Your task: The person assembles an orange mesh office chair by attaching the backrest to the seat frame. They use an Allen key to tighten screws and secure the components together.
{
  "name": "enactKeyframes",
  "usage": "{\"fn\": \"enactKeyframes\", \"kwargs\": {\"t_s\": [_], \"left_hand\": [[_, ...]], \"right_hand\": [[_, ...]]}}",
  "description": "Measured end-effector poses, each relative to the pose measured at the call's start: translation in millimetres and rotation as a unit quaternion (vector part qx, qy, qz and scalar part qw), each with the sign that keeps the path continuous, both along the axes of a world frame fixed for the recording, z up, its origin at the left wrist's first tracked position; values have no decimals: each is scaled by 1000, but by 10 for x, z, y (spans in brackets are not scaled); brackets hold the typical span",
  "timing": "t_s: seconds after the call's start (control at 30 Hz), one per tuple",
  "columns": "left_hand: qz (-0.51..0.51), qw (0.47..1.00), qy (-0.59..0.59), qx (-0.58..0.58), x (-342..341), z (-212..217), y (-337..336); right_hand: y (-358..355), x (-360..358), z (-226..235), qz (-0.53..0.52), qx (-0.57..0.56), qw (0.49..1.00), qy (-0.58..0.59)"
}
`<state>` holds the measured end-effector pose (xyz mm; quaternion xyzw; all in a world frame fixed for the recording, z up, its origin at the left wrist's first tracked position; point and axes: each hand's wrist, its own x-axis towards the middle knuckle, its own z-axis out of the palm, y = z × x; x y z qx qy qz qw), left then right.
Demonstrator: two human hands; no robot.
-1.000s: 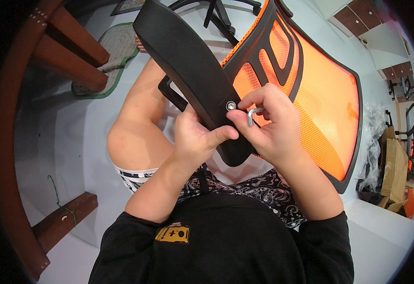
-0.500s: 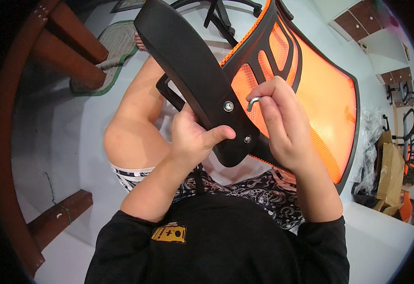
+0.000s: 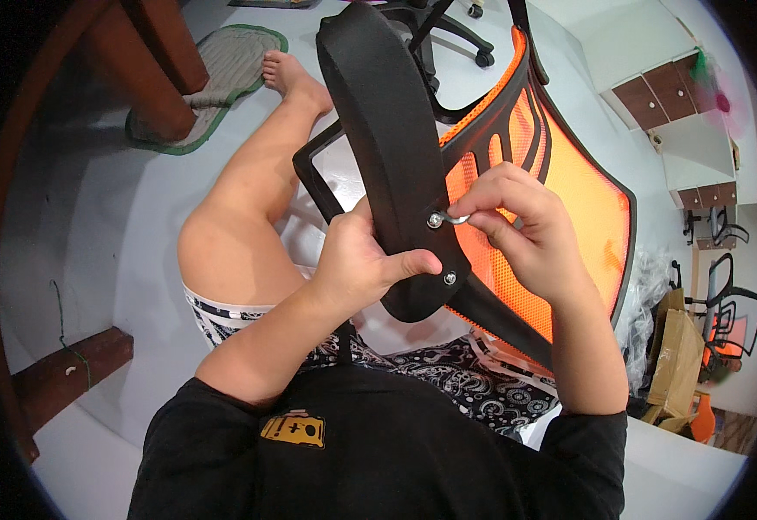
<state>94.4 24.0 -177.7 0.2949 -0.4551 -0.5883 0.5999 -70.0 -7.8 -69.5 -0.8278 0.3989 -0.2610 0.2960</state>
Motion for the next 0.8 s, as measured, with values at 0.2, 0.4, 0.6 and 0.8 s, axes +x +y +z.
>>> {"fn": "enactKeyframes", "kwargs": {"t_s": [0.2, 0.4, 0.6, 0.8], "left_hand": [[-13, 1000, 10, 3, 0, -7, -9], [-12, 1000, 16, 4, -4, -2, -7], [-15, 1000, 8, 5, 2, 5, -14], [-23, 1000, -5, 7, 19, 1, -17]], "right_hand": [[-37, 17, 78, 34, 21, 998, 40], [-81, 71, 185, 32, 97, 994, 39], [-202, 101, 293, 86, 34, 990, 106], [-230, 115, 318, 96, 32, 987, 127]]}}
